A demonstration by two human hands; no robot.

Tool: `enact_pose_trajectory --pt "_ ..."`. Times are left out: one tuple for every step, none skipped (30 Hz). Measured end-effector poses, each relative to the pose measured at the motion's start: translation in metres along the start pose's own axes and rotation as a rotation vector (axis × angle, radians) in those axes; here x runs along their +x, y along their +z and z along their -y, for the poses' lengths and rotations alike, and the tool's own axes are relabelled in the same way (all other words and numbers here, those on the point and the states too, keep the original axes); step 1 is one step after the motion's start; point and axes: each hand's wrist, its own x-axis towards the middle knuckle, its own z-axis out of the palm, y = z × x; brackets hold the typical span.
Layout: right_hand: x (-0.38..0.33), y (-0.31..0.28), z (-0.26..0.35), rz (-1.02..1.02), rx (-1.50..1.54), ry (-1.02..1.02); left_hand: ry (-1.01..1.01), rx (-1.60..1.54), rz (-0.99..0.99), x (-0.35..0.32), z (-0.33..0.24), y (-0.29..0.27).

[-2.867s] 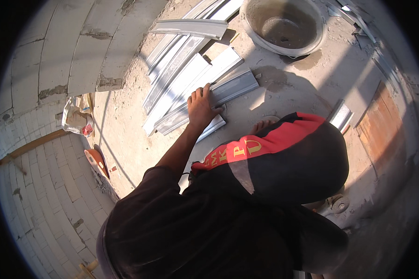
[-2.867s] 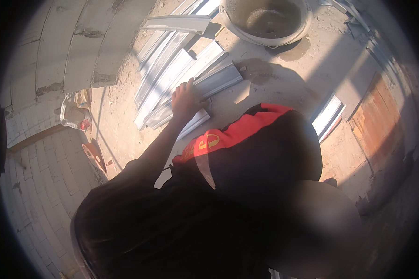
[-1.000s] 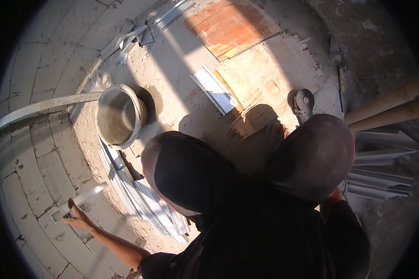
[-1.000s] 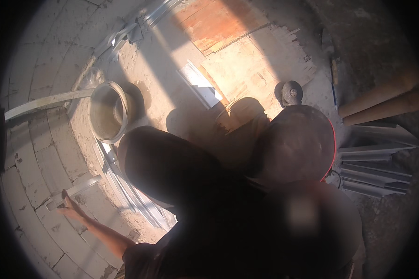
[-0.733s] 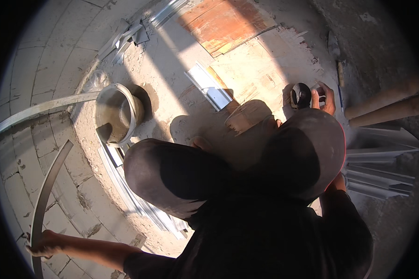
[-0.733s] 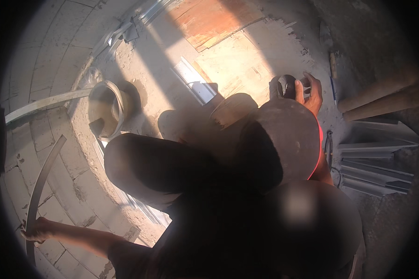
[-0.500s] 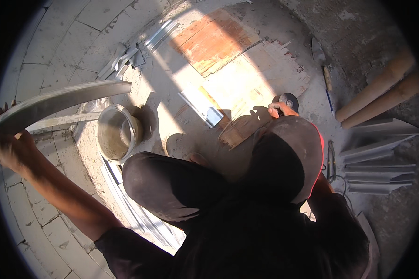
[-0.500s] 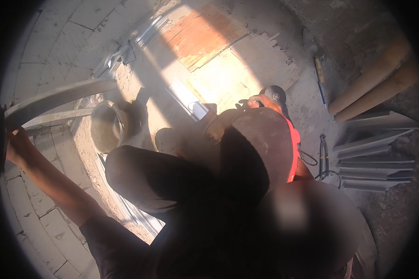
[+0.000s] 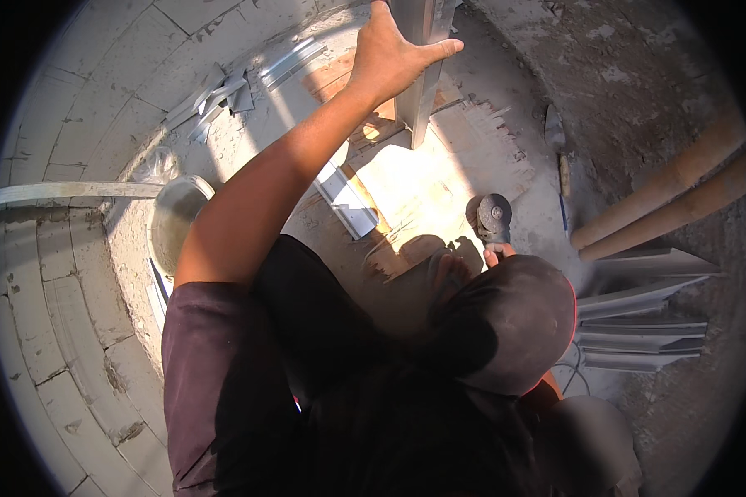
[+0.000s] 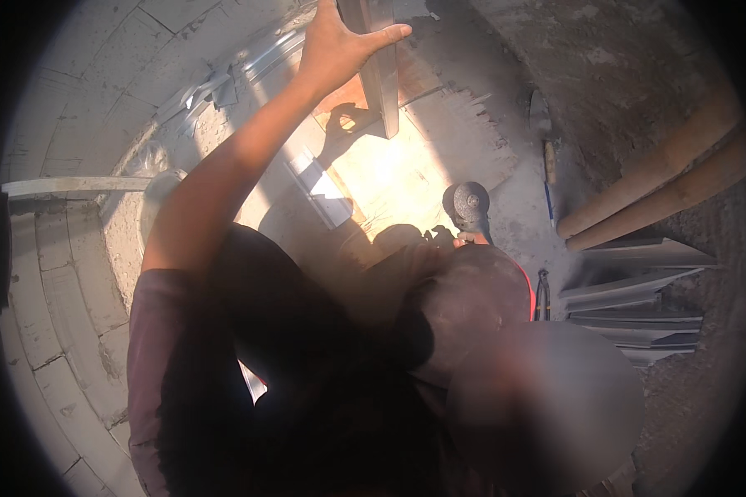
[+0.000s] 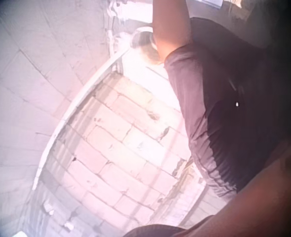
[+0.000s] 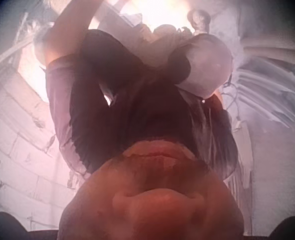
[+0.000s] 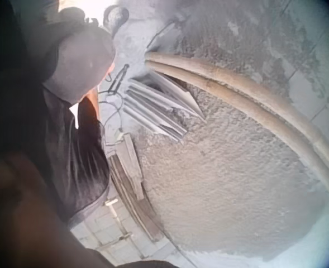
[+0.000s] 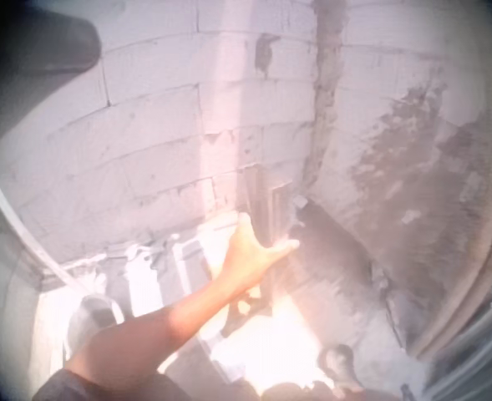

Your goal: The person sits on the floor and uses an angle grinder to cut several metal profiles. They pick up a profile, position it, and cut it with the grinder, creating sparks. The cut pieces are then placed aside.

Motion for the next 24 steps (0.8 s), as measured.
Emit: enact_pose_trajectory --pt "0.011 0.008 0.014 0.035 -0.010 -0.083 -0.036 -0.003 0.038 -0.003 -0.003 -0.009" --pt "0.026 0.019 0.028 0.077 -0.029 -0.159 -0.077 -0.011 0.080 -0.004 -0.005 -0.014" --pt "0.040 0.030 0.046 0.106 -0.051 -0.240 -0.088 -0.024 0.117 0.000 -0.004 -0.014" --pt "0.054 0.042 0.070 0.171 -0.133 -0.332 -0.063 -0.022 0.093 -0.001 -0.001 -0.016" --pt "0.071 0.060 0.080 0.234 -0.222 -0.413 -0.062 -0.035 0.083 -0.005 0.000 -0.019" --pt "0.083 0.078 0.099 0.262 -0.309 -0.507 -0.058 -0.045 0.074 -0.010 0.001 -0.023" --pt "0.098 0.099 0.108 0.343 -0.331 -0.544 -0.050 -0.057 0.064 -0.011 0.000 -0.025" --pt "0.107 0.122 0.124 0.430 -0.393 -0.553 -0.034 -0.052 0.034 -0.015 0.006 -0.026" --pt "0.117 0.140 0.135 0.483 -0.470 -0.549 -0.021 -0.021 -0.005 -0.015 0.003 -0.023" --pt "0.125 0.162 0.141 0.547 -0.543 -0.520 -0.010 0.019 -0.041 -0.017 0.000 -0.022" --pt "0.132 0.184 0.141 0.583 -0.590 -0.523 -0.001 0.062 -0.074 -0.019 -0.001 -0.023" --pt "0.137 0.202 0.138 0.614 -0.641 -0.521 -0.015 -0.002 -0.019 -0.020 -0.006 -0.027" --pt "0.142 0.214 0.131 0.644 -0.697 -0.515 -0.030 -0.071 0.036 -0.022 -0.013 -0.031" --pt "0.141 0.228 0.129 0.659 -0.726 -0.528 -0.053 -0.121 0.079 -0.025 -0.015 -0.040" --pt "0.141 0.237 0.126 0.661 -0.694 -0.498 -0.046 -0.071 0.095 -0.028 -0.012 -0.042" --pt "0.143 0.242 0.120 0.663 -0.672 -0.468 -0.041 -0.029 0.106 -0.032 -0.007 -0.043" --pt "0.148 0.242 0.113 0.651 -0.661 -0.430 -0.024 0.000 0.119 -0.031 -0.008 -0.043" --pt "0.152 0.244 0.105 0.643 -0.666 -0.434 -0.065 0.007 0.135 -0.029 -0.008 -0.042" --pt "0.154 0.238 0.103 0.636 -0.659 -0.449 -0.056 0.013 0.125 -0.028 -0.006 -0.041" --pt "0.153 0.228 0.105 0.637 -0.654 -0.470 -0.054 0.021 0.108 -0.027 0.000 -0.040" --pt "0.152 0.217 0.109 0.638 -0.650 -0.490 -0.052 0.028 0.091 -0.025 0.005 -0.038" --pt "0.145 0.203 0.112 0.575 -0.591 -0.519 -0.020 0.019 0.073 -0.022 0.009 -0.039" --pt "0.139 0.191 0.108 0.532 -0.559 -0.497 0.007 0.008 0.052 -0.018 0.015 -0.038" --pt "0.133 0.178 0.104 0.489 -0.526 -0.475 0.033 -0.002 0.031 -0.016 0.021 -0.037"
